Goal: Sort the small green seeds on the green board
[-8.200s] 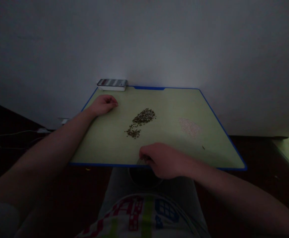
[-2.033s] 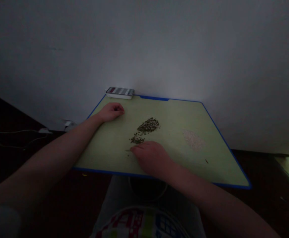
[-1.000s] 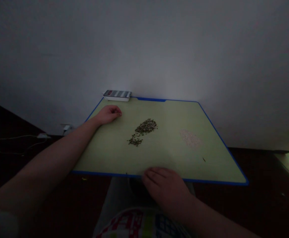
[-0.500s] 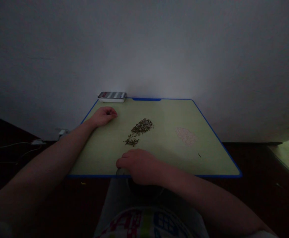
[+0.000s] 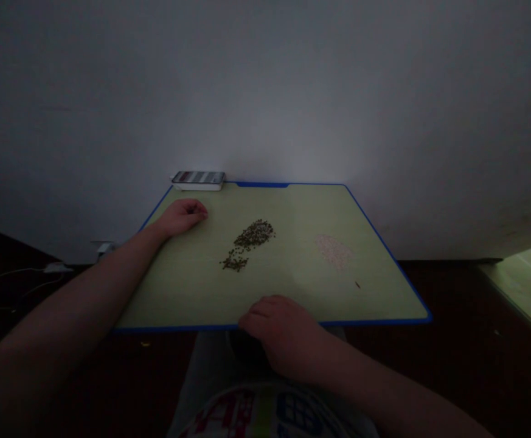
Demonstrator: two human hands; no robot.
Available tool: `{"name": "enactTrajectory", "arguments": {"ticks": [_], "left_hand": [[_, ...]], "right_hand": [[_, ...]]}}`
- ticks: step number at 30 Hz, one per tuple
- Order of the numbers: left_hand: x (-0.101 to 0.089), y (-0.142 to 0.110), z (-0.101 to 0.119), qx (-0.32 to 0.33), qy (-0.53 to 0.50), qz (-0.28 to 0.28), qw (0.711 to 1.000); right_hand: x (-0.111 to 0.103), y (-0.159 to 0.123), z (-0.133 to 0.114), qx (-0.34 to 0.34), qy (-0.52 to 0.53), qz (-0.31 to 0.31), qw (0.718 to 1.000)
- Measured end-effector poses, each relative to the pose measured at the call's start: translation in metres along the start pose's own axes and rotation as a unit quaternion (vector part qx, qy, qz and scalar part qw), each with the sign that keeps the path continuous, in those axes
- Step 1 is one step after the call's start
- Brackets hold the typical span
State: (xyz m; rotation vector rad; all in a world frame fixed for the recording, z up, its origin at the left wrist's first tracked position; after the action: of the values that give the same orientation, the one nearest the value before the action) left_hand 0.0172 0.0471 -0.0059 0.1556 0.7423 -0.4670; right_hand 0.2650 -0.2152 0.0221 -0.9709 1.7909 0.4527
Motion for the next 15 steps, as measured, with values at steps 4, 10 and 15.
{"name": "enactTrajectory", "arguments": {"ticks": [4, 10, 15], "left_hand": [[0.001, 0.001, -0.001, 0.002, -0.002, -0.010, 1.000], [0.000, 0.005, -0.008, 0.004, -0.003, -0.006, 1.000], [0.000, 0.002, -0.003, -0.004, 0.003, -0.010, 1.000]], "right_hand": [[0.000, -0.018, 0.000, 0.002, -0.013, 0.073, 0.997], [-0.004, -0.052, 0.028, 0.104, -0.031, 0.149, 0.983], [-0.017, -0.064, 0.080, 0.218, -0.038, 0.153, 0.963]]}}
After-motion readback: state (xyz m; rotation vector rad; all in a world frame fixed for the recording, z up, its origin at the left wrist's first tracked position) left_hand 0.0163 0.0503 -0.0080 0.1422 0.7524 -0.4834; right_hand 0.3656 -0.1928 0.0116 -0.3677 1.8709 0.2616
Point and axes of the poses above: each hand's wrist, its own y-axis towards the middle knuckle, its own x-axis out of the palm, z = x × y, the point moved 4 cm from there along y, towards the middle knuckle, and after that the axes turned 14 degrees about -z, right-handed, at the moved point
